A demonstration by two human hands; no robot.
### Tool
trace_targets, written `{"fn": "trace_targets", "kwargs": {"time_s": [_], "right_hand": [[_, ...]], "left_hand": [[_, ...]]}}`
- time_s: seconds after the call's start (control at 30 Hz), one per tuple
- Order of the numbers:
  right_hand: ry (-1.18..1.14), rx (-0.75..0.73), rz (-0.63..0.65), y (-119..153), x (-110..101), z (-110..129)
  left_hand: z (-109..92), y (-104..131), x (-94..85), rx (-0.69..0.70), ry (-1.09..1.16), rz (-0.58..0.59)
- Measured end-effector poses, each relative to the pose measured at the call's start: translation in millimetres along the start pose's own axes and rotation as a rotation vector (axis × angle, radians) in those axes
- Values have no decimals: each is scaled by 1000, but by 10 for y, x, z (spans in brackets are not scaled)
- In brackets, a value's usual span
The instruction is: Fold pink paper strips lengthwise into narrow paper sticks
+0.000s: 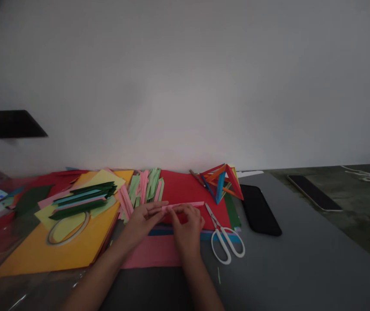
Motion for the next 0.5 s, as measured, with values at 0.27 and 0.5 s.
{"fn": "trace_targets", "kwargs": {"time_s": [0.27,0.5], "right_hand": [[272,2,-150,43,-160,107],[-262,317,133,57,39,-4]], "left_hand": [[32,0,-9,-29,86,-62],[-7,-17,-98,19,99,-132]]}}
Point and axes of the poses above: each hand's wrist, its own y-axis away from the middle knuckle, its own x-axis out of the palm, z = x × y, the point moved 4 cm from there along -y, towards the middle knuckle, and after that the axes turned 14 degrees about y, right-handed, at the moved point
